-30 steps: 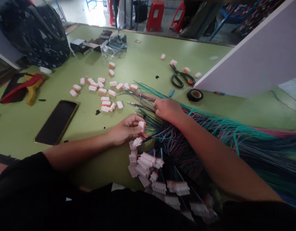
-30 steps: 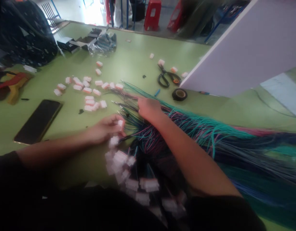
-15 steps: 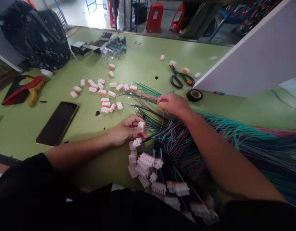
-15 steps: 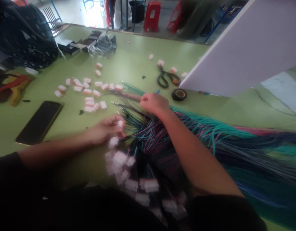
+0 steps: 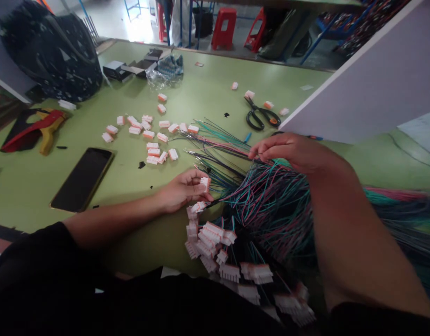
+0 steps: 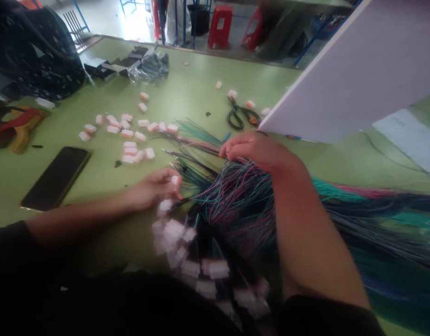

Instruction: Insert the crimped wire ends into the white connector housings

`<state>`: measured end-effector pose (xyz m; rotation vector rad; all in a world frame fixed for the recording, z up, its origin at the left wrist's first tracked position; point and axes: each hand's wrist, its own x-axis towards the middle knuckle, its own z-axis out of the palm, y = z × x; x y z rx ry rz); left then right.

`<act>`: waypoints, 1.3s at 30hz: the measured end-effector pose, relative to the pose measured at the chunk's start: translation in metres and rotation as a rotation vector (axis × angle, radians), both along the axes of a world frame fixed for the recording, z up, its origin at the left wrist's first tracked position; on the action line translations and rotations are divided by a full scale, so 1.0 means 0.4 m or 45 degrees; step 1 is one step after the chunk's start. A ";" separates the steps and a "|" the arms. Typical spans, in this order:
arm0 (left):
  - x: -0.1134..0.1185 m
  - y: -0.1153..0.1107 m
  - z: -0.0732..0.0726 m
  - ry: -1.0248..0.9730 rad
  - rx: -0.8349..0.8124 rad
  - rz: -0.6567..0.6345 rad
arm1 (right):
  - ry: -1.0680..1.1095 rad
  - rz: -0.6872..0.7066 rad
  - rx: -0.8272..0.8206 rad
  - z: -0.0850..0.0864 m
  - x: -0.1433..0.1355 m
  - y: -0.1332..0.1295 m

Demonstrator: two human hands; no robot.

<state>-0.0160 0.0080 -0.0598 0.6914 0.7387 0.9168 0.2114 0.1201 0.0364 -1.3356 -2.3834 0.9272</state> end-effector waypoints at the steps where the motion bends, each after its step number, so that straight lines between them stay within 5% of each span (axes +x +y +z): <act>1: 0.000 0.000 0.000 -0.001 0.003 -0.003 | 0.174 0.027 -0.149 -0.003 0.003 -0.004; 3: -0.001 0.001 -0.001 -0.001 0.004 -0.002 | 0.394 0.041 -0.458 -0.016 -0.010 -0.009; 5: -0.001 0.001 -0.002 0.000 0.004 -0.002 | 0.390 -0.025 -0.489 -0.034 -0.042 -0.011; 9: -0.001 0.000 -0.001 0.004 0.005 -0.002 | -0.267 -0.105 0.001 -0.064 -0.101 0.001; 13: -0.001 0.000 0.001 0.003 0.000 -0.003 | -0.774 -0.263 0.397 -0.044 -0.076 0.019; 18: -0.001 0.001 -0.003 -0.020 0.009 -0.007 | -0.297 -0.103 0.030 0.033 -0.035 -0.023; 22: 0.000 0.002 -0.006 -0.058 0.023 0.028 | 0.052 0.133 0.012 0.052 -0.099 -0.101; 27: 0.004 0.004 0.002 -0.096 0.001 0.079 | 0.198 0.291 0.177 0.014 -0.181 -0.158; 35: -0.001 0.005 0.005 -0.101 -0.042 0.045 | 0.063 0.112 0.306 -0.106 -0.133 -0.169; 39: -0.004 0.006 0.000 -0.102 -0.033 0.035 | 0.076 0.100 0.339 -0.127 -0.135 -0.176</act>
